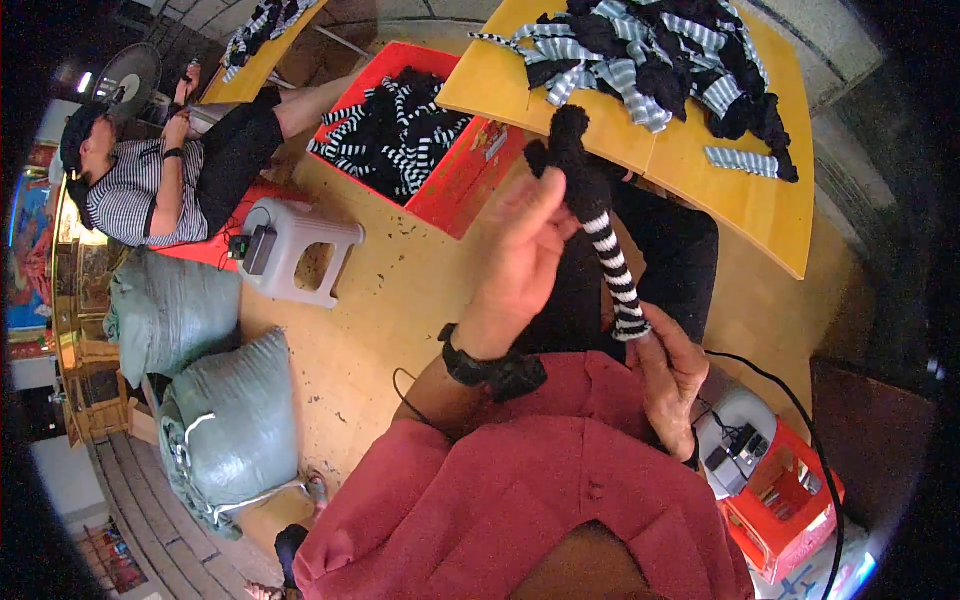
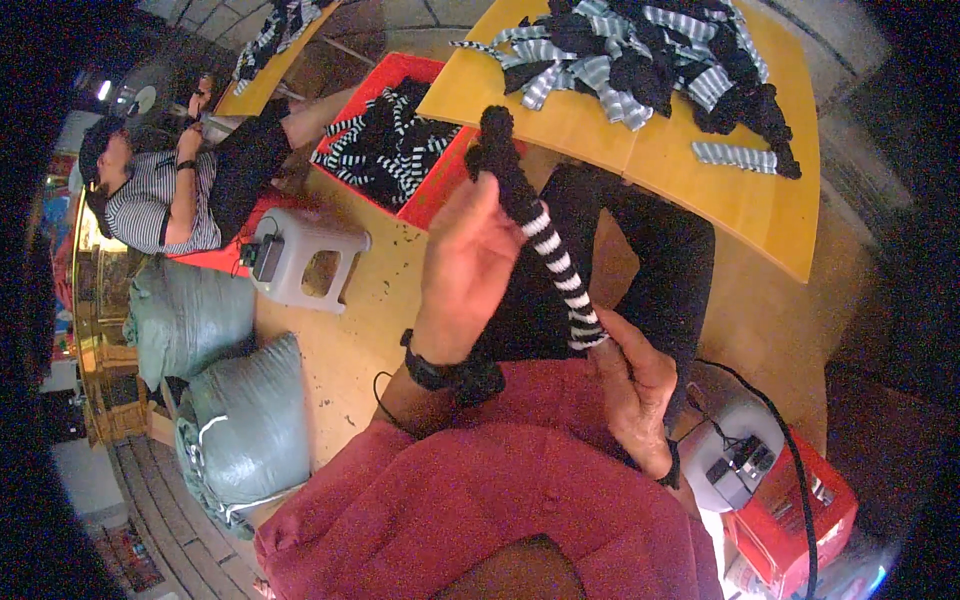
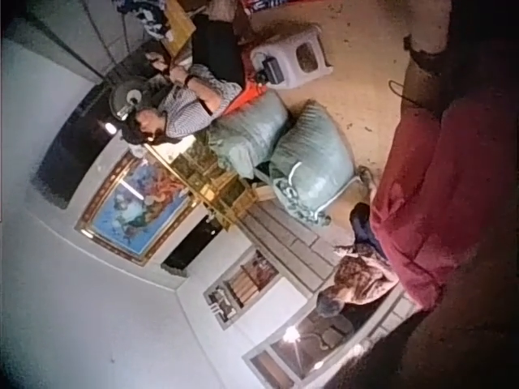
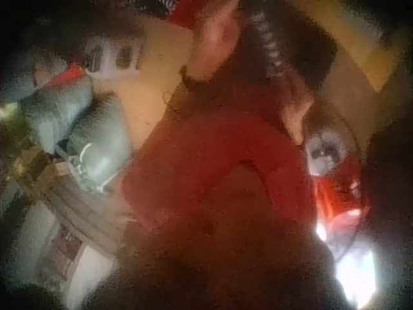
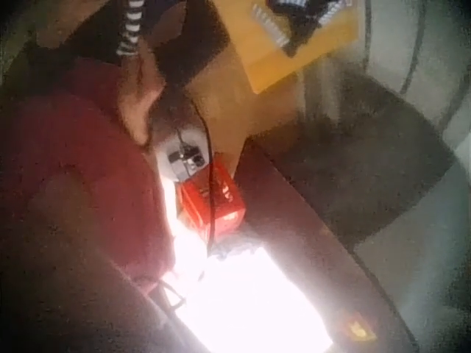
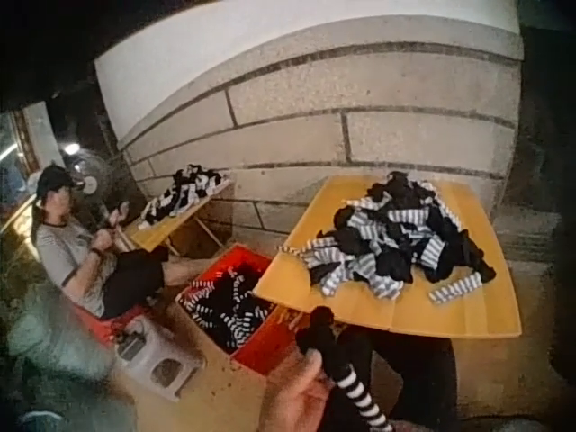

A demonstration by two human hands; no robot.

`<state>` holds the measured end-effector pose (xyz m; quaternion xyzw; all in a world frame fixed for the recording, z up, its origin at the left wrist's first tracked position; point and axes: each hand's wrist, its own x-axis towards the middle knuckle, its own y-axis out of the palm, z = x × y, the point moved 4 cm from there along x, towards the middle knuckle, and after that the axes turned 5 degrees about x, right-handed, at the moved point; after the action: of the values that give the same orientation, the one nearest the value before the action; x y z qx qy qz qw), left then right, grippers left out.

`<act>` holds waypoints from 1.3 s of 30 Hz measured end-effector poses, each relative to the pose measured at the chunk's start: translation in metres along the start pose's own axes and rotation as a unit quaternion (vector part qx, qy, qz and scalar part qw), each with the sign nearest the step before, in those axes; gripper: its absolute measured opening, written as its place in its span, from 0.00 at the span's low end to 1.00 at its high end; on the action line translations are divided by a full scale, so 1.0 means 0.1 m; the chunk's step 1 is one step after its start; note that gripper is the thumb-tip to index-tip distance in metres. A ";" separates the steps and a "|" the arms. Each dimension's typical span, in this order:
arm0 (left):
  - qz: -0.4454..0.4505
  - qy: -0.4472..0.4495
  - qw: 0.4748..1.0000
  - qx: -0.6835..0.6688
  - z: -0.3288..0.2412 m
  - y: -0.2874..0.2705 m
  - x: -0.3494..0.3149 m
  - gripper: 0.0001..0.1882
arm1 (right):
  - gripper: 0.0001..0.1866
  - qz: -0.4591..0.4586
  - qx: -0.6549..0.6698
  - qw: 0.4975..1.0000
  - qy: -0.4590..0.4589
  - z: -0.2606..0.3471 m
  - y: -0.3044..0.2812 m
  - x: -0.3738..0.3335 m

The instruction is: Assembling striped fabric sleeves onto black sock components using a guide rod in a textile workshop.

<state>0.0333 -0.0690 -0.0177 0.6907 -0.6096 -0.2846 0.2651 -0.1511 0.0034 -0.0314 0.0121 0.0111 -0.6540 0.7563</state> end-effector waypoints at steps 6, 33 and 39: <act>-0.077 0.061 0.995 -0.014 -0.33 -0.25 0.16 0.09 | 0.11 0.043 -0.127 0.991 0.018 -0.13 -0.09 -0.11; -0.127 -0.035 0.986 -0.098 -0.26 -1.28 0.11 0.09 | 0.07 0.284 -0.059 0.953 0.092 -0.38 0.81 0.48; -0.133 0.207 0.966 0.077 -1.59 -2.71 0.93 0.19 | 0.09 0.186 0.050 0.970 0.149 -0.23 0.55 0.55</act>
<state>0.3437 -0.1265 -0.1067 0.8277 -0.4642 -0.1207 0.2913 -0.0890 -0.0421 -0.0561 0.1488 0.0887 -0.4920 0.8532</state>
